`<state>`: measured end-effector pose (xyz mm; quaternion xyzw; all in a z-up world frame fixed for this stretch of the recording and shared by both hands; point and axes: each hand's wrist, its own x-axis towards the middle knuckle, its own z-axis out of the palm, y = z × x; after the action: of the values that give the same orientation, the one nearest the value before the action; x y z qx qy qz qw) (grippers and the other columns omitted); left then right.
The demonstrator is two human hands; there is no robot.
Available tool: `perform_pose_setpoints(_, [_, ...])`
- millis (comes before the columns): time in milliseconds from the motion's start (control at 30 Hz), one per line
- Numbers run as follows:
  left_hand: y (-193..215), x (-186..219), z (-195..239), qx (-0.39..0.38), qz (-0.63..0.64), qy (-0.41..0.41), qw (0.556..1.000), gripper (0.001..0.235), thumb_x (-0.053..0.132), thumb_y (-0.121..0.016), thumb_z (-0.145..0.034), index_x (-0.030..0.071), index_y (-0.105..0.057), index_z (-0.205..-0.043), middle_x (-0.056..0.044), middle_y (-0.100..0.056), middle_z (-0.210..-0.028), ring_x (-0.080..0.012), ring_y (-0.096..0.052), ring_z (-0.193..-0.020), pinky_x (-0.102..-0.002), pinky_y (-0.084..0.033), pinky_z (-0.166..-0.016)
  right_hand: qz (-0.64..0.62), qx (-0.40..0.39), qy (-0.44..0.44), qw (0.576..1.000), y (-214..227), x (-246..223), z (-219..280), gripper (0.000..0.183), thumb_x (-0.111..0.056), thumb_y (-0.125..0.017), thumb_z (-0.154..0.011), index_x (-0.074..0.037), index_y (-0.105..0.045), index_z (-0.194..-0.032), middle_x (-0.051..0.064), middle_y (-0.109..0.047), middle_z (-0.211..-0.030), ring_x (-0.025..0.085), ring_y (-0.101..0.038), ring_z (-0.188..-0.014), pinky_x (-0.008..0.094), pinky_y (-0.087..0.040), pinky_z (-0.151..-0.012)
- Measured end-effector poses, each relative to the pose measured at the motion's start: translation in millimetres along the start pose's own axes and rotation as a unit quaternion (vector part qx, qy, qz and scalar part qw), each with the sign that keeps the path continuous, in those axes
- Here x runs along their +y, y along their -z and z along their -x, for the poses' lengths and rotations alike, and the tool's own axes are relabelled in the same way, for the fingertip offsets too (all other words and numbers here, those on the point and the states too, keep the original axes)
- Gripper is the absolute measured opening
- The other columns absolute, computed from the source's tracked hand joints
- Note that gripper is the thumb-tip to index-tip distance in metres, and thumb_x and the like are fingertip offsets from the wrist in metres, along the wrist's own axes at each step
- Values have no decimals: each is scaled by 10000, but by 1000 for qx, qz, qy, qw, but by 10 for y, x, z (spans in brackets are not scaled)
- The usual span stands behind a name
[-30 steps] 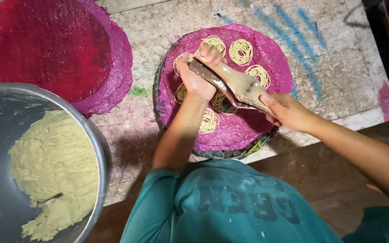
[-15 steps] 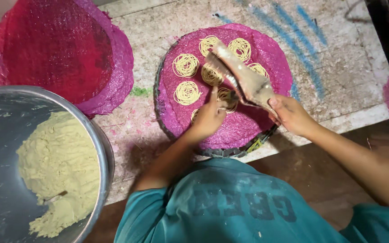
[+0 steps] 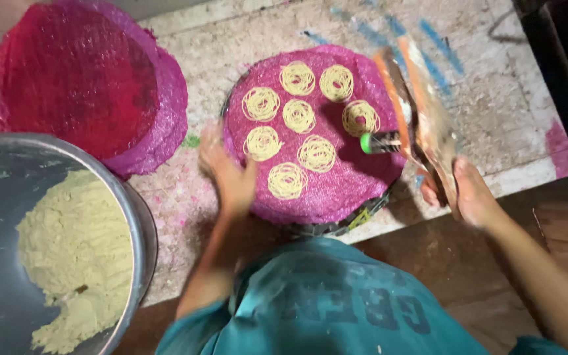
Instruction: The person uses a manual dough press to extrude dough into noodle-like strands, forming spiral coils on a pink tray. The person repeatedly scoops dough from a metal bowl, presses it through the tool, and arranges the resulting coils on the tray.
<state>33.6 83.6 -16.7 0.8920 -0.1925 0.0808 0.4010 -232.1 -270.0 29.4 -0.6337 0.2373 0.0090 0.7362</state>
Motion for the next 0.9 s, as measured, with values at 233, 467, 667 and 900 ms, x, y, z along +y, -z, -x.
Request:
perform_pose_setpoints(233, [-316,-769,1284,-84,267,166,946,713,86,-488,-965,-79,-168,-1580,-281,-248,-1654,-372,-233,-1552,-422,-165,-1257,-106,43,-11,993,180,-7,191,895,-799,-236,-997,28,-515,-1193,61,-441,-736,198,-413,-649,356,-371,-643])
perform_pose_setpoints(467, [-371,-1500,-300,-145,197,112,963,623,-24,-465,-937,36,-388,-1552,-191,-532,-1499,-280,-492,-1394,-366,-336,-1178,-133,32,-30,990,52,-147,-189,840,-805,-194,-1041,-54,-521,-1226,38,-426,-719,183,-409,-639,339,-364,-637])
perform_pose_setpoints(667, [-219,-1049,-1021,-152,-26,104,982,609,75,-628,-917,23,-467,-1501,-229,-544,-1477,-347,-518,-1362,-433,-402,-1149,-41,-33,-44,998,-219,-134,-375,767,-752,-252,-1008,-50,-531,-1136,72,-482,-703,195,-452,-598,351,-406,-584])
perform_pose_setpoints(900, [-714,453,-506,-219,847,112,472,464,325,-685,-970,85,-556,-1345,-65,-598,-1262,-187,-575,-1199,-373,-420,-1147,104,-155,-184,965,-719,-311,-433,737,-703,-317,-997,-30,-602,-908,85,-579,-656,190,-537,-541,354,-440,-490])
